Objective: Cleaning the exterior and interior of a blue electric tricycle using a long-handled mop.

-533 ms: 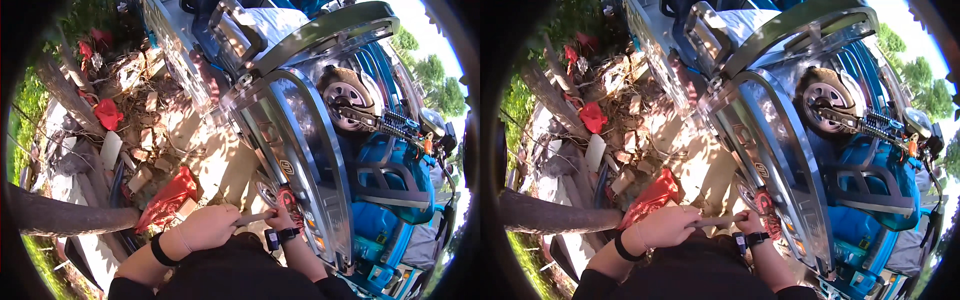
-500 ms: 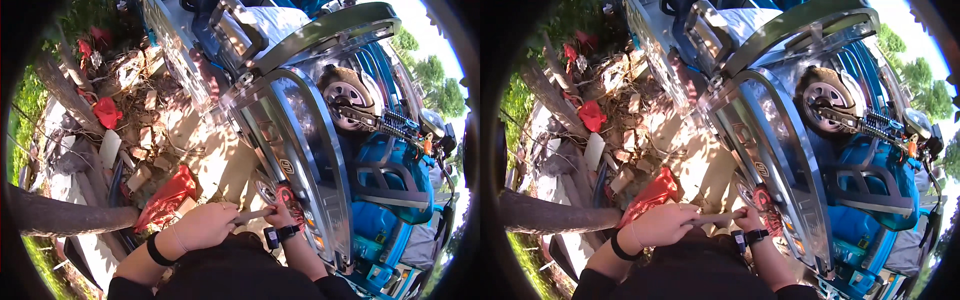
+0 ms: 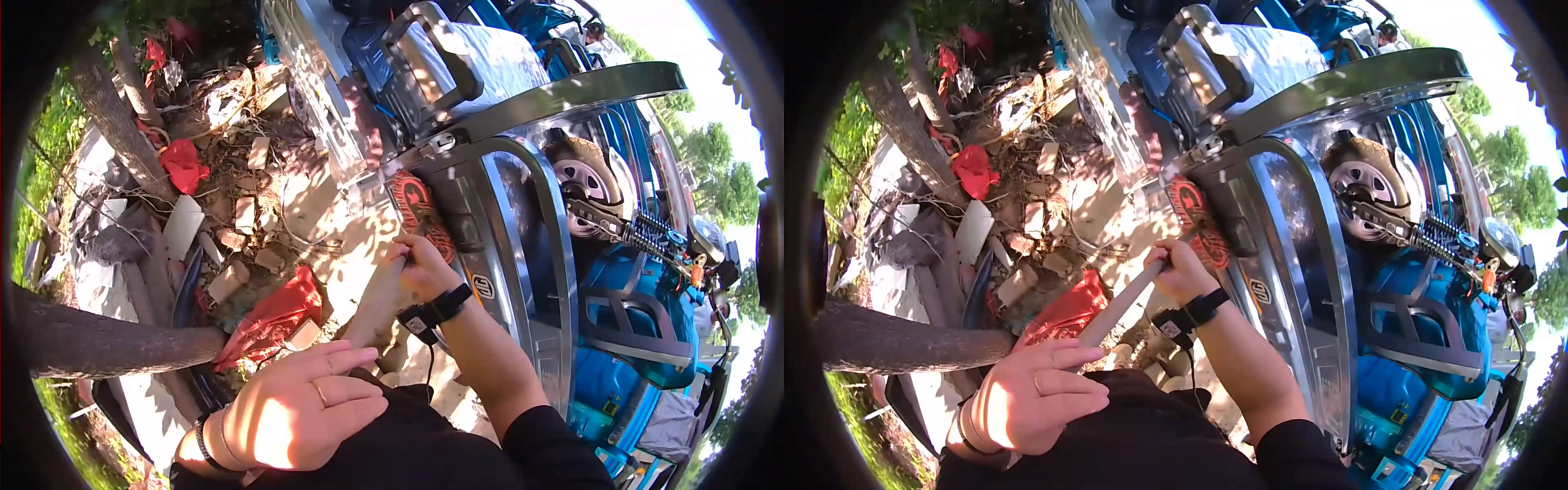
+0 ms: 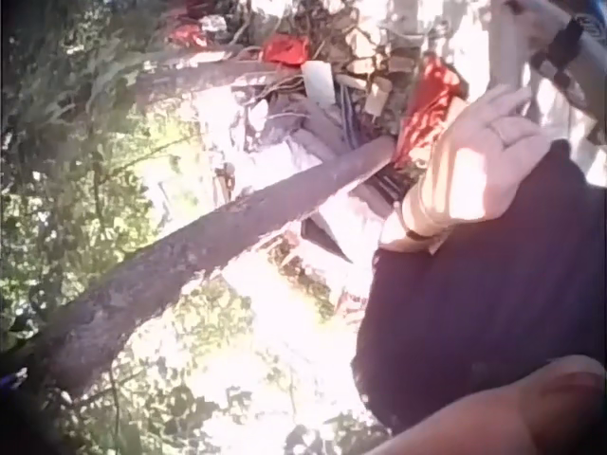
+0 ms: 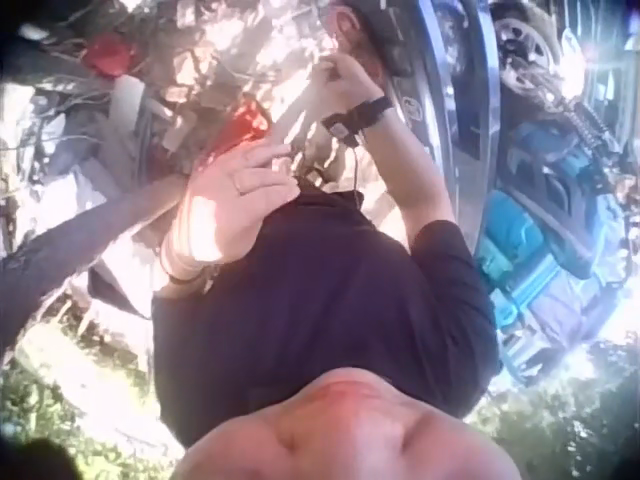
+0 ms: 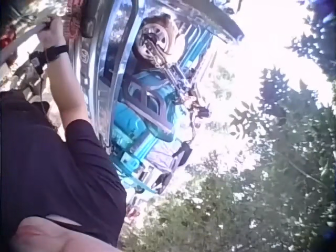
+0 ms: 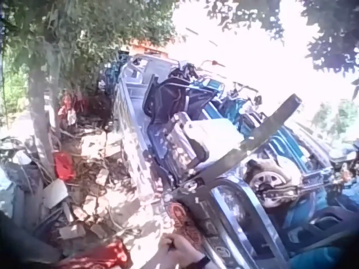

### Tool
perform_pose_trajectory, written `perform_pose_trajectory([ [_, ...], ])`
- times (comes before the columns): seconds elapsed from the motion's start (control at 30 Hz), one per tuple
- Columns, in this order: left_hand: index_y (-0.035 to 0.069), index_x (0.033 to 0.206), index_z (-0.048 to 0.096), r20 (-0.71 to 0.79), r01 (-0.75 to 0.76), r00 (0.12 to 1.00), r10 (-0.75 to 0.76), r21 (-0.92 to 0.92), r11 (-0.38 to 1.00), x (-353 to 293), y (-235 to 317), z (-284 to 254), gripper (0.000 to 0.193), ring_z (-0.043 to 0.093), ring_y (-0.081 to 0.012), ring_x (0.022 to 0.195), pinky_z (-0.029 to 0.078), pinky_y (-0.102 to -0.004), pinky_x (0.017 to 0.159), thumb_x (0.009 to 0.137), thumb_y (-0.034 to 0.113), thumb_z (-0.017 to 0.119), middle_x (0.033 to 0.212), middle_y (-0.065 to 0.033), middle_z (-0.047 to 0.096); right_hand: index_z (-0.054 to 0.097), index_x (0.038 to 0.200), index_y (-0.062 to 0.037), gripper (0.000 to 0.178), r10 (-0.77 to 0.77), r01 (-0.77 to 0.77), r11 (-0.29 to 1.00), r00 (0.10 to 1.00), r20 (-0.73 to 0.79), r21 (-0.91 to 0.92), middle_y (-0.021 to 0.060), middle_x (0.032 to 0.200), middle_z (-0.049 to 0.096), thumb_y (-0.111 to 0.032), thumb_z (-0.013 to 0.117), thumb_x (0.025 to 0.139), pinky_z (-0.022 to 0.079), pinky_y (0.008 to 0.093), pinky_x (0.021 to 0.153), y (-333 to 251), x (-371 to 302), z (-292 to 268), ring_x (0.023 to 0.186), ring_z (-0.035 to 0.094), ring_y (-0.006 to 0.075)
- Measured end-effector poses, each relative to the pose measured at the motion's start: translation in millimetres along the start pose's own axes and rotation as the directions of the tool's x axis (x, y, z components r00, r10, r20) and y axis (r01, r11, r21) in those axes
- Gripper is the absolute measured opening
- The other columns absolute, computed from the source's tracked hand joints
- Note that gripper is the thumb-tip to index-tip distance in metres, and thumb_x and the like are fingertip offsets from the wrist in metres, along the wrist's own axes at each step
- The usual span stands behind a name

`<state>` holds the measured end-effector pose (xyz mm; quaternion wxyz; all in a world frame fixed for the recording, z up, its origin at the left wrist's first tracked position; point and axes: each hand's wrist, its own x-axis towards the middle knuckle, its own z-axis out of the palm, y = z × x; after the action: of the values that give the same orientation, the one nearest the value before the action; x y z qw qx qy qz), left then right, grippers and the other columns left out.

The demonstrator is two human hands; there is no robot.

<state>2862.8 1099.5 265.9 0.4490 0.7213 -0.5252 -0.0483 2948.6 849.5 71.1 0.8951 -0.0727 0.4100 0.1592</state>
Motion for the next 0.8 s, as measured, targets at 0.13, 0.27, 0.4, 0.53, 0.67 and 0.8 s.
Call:
perform_pose_trajectory([
  [0.13, 0.004, 0.081, 0.062, -0.298, 0.15, 0.941, -0.162, -0.06, 0.987, -31.2, -32.0, -0.6, 0.024, 0.06, -0.0343, 0.085, 0.049, -0.0407, 0.074, 0.062, -0.008, 0.051, 0.078, -0.0083, 0.063, 0.038, 0.073, -0.0034, 0.011, -0.025, 0.027, 0.996, 0.999, 0.02, -0.083, 0.0021, 0.06, 0.038, 0.003, 0.045, 0.08, 0.039, 0.0235, 0.048, 9.7, 26.1, 8.0, 0.049, 0.039, 0.0112],
  [0.27, 0.004, 0.078, 0.061, -0.368, 0.245, 0.9, -0.232, -0.013, 0.969, -50.7, -51.7, 10.0, 0.026, 0.061, -0.0349, 0.083, 0.05, -0.0385, 0.071, 0.061, -0.012, 0.05, 0.073, -0.0099, 0.062, 0.037, 0.071, -0.0037, 0.013, -0.065, 0.065, 0.995, 0.998, 0.0, -0.076, 0.0023, 0.059, 0.037, 0.001, 0.044, 0.081, 0.038, 0.0233, 0.047, 28.5, 56.3, 12.4, 0.048, 0.038, 0.0109],
  [0.4, 0.005, 0.08, 0.06, -0.328, 0.167, 0.933, -0.147, 0.034, 0.985, -44.9, -88.4, 49.7, 0.026, 0.059, -0.0288, 0.09, 0.048, -0.0401, 0.079, 0.059, -0.009, 0.055, 0.076, -0.0078, 0.06, 0.033, 0.063, -0.0087, 0.025, 0.011, -0.011, 0.999, 1.0, -0.002, 0.044, -0.0023, 0.052, 0.033, -0.009, 0.042, 0.086, 0.032, 0.0185, 0.039, 7.0, 117.2, -11.6, 0.04, 0.033, 0.0067],
  [0.53, 0.006, 0.076, 0.059, -0.197, 0.062, 0.979, -0.047, 0.071, 0.996, -23.7, -120.7, 76.8, 0.015, 0.059, -0.0242, 0.089, 0.046, -0.0392, 0.085, 0.062, 0.0, 0.057, 0.076, -0.0068, 0.06, 0.032, 0.057, -0.0128, 0.033, 0.119, -0.131, 0.969, 0.99, 0.069, 0.207, -0.0049, 0.046, 0.03, -0.015, 0.044, 0.087, 0.03, 0.0169, 0.034, -12.6, 152.8, -23.5, 0.037, 0.032, 0.0061],
  [0.67, 0.01, 0.071, 0.059, -0.065, -0.06, 0.995, 0.069, 0.128, 0.99, -17.8, -142.4, 97.9, 0.012, 0.06, -0.0196, 0.085, 0.048, -0.0361, 0.083, 0.06, 0.006, 0.057, 0.076, -0.0036, 0.06, 0.034, 0.058, -0.0123, 0.032, 0.163, -0.197, 0.956, 0.973, 0.164, 0.217, -0.0046, 0.047, 0.033, -0.015, 0.045, 0.087, 0.032, 0.0171, 0.035, -24.8, 172.5, -43.6, 0.038, 0.034, 0.0054],
  [0.8, 0.009, 0.071, 0.059, -0.163, -0.032, 0.986, 0.043, 0.065, 0.997, -27.0, -138.3, 72.0, 0.012, 0.061, -0.0217, 0.083, 0.05, -0.0384, 0.078, 0.061, 0.003, 0.057, 0.075, -0.0033, 0.059, 0.033, 0.057, -0.0122, 0.031, 0.144, -0.171, 0.966, 0.979, 0.144, 0.195, -0.0046, 0.046, 0.033, -0.012, 0.045, 0.086, 0.032, 0.0179, 0.036, -13.7, 166.8, -34.8, 0.037, 0.033, 0.0058],
])
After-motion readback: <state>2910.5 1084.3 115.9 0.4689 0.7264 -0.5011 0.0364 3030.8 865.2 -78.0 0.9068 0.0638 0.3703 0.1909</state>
